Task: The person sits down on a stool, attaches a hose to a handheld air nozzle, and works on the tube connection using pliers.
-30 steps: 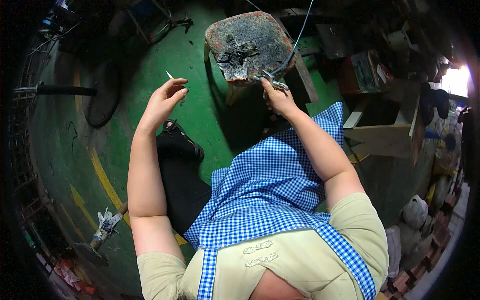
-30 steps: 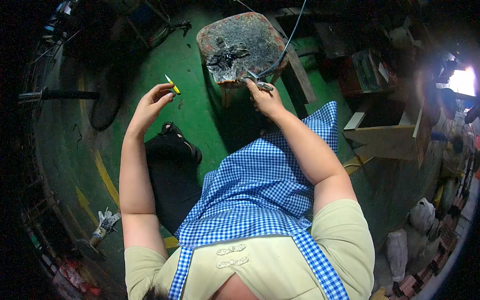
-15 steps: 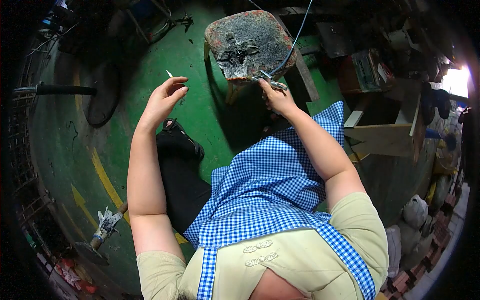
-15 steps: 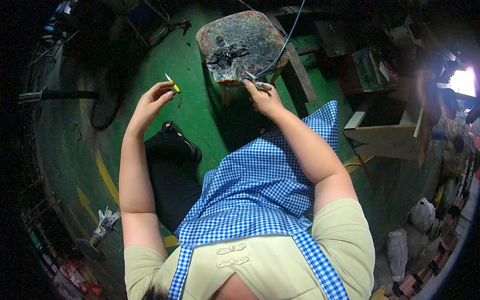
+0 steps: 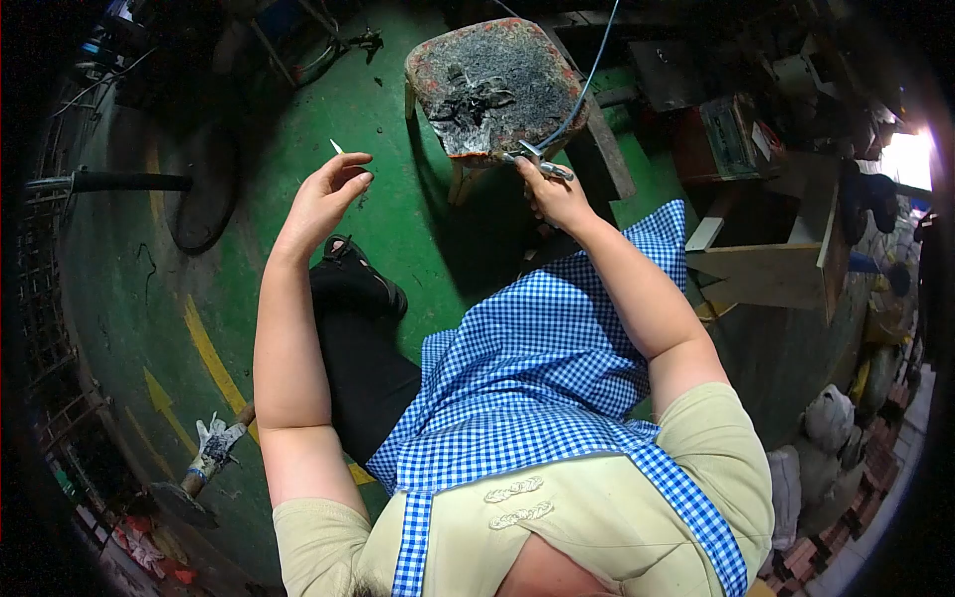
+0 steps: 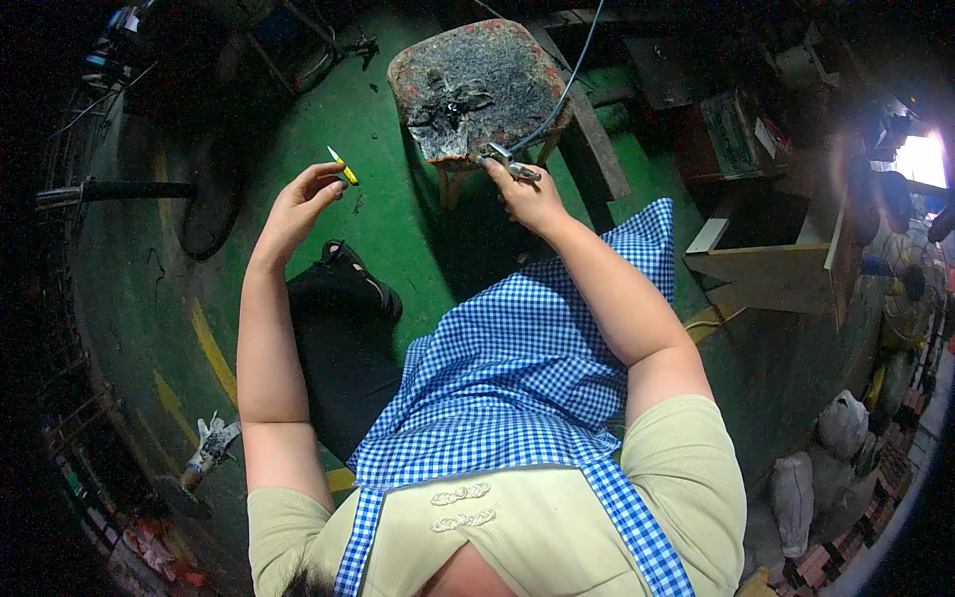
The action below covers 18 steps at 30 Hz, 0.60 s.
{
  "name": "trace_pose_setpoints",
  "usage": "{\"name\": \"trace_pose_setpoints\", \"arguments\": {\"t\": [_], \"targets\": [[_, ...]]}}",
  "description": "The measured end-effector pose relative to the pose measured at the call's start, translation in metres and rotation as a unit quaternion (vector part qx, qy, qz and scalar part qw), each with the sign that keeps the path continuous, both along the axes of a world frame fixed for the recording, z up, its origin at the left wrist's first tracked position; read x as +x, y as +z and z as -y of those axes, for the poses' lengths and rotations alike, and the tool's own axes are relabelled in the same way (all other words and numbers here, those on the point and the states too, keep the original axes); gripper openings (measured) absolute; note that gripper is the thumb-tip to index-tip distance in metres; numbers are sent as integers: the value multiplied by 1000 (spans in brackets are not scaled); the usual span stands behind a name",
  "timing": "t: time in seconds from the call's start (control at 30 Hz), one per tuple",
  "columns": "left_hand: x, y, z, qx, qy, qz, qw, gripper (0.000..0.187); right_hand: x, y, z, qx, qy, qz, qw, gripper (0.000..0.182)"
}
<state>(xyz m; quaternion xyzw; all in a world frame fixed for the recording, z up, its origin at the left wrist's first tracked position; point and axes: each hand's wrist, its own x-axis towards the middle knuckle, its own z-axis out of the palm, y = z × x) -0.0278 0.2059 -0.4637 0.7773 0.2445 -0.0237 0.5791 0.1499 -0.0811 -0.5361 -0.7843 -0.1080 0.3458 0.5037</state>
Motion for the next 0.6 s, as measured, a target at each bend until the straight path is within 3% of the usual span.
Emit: {"name": "trace_pose_setpoints", "arguments": {"t": [0.6], "targets": [[1,7,7,0,-4,6,1000,36,22,-4,-17,44,-10,53,998,50]]}}
